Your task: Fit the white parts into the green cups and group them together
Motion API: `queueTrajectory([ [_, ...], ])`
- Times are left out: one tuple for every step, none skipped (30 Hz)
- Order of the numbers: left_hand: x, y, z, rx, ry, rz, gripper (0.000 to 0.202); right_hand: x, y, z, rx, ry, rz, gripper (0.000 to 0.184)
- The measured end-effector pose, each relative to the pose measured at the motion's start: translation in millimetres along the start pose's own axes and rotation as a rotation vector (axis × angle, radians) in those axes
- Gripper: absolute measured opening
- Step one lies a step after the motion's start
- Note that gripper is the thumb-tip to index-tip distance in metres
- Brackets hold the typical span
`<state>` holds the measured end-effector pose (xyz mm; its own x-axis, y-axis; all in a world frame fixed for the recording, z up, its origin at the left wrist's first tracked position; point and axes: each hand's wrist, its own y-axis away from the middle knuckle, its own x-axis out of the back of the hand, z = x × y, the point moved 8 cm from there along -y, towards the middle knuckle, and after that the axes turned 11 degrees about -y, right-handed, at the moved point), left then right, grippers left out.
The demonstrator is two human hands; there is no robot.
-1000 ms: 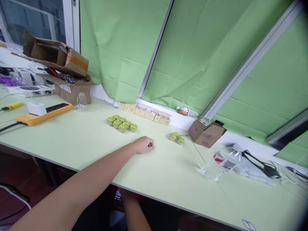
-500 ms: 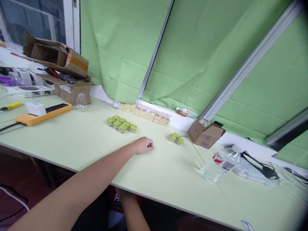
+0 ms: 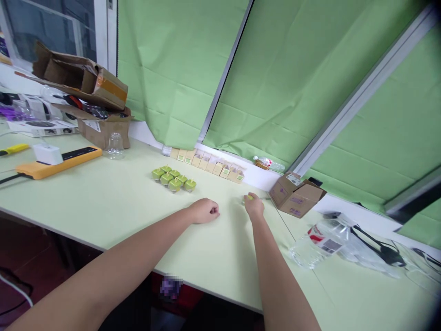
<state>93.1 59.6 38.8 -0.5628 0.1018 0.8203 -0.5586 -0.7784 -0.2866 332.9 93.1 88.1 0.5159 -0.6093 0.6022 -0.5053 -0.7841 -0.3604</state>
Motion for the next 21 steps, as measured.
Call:
queueTrajectory([
  [-0.3,0,0,-0.004,0.005,0.001,0.019,-9,-3,9,-0.028,0.011,0.004,0.037],
  [-0.3,0,0,-0.004,0.011,0.003,0.019,-15,-4,17,-0.047,0.013,0.016,0.036],
  [0.1,0,-1,-0.002,0.018,0.008,0.019,-18,-4,23,-0.064,0.009,0.041,0.037],
  [0.6,-1,-1,0.0,0.024,0.013,0.019,-18,-4,27,-0.07,0.004,0.067,0.038],
  [1.1,-1,-1,0.002,0.029,0.016,0.019,-17,-4,30,-0.074,0.003,0.087,0.04],
  [1.3,-1,-1,0.002,0.032,0.016,0.018,-15,-6,32,-0.078,0.005,0.1,0.042],
  [1.2,0,-1,0.001,0.035,0.012,0.018,-14,-8,33,-0.081,0.011,0.099,0.043],
  [0.8,0,-1,-0.001,0.038,0.007,0.018,-13,-11,35,-0.084,0.021,0.084,0.042],
  [0.3,0,-1,-0.002,0.041,0.002,0.018,-12,-14,36,-0.088,0.031,0.069,0.039],
  [0.0,0,-2,-0.001,0.044,0.0,0.018,-11,-16,37,-0.088,0.039,0.055,0.036],
  [-0.4,0,-3,0.002,0.048,-0.002,0.018,-11,-17,38,-0.082,0.045,0.045,0.033],
  [-0.9,0,-4,0.004,0.053,-0.004,0.018,-10,-17,37,-0.072,0.049,0.039,0.032],
  [-1.6,-1,-5,0.008,0.059,-0.008,0.019,-9,-15,36,-0.062,0.051,0.041,0.032],
  [-2.1,-1,-6,0.011,0.064,-0.012,0.019,-7,-12,34,-0.054,0.054,0.046,0.032],
  [-1.7,-2,-6,0.013,0.066,-0.003,0.02,-6,-8,30,-0.047,0.053,0.042,0.032],
  [0.3,-3,-7,0.012,0.065,0.026,0.02,-6,-2,24,-0.043,0.049,0.025,0.031],
  [4.2,-4,-7,0.011,0.063,0.079,0.02,-8,6,16,-0.035,0.035,-0.009,0.028],
  [9.5,-4,-9,0.018,0.068,0.15,0.024,-13,15,5,-0.012,0.006,-0.069,0.026],
  [15.0,-4,-11,0.034,0.087,0.223,0.033,-21,26,-8,0.013,-0.04,-0.151,0.023],
  [19.0,-4,-14,0.056,0.121,0.278,0.046,-29,38,-24,0.059,-0.116,-0.238,0.02],
  [20.6,-4,-18,0.08,0.17,0.3,0.06,-42,52,-40,0.11,-0.214,-0.369,0.02],
])
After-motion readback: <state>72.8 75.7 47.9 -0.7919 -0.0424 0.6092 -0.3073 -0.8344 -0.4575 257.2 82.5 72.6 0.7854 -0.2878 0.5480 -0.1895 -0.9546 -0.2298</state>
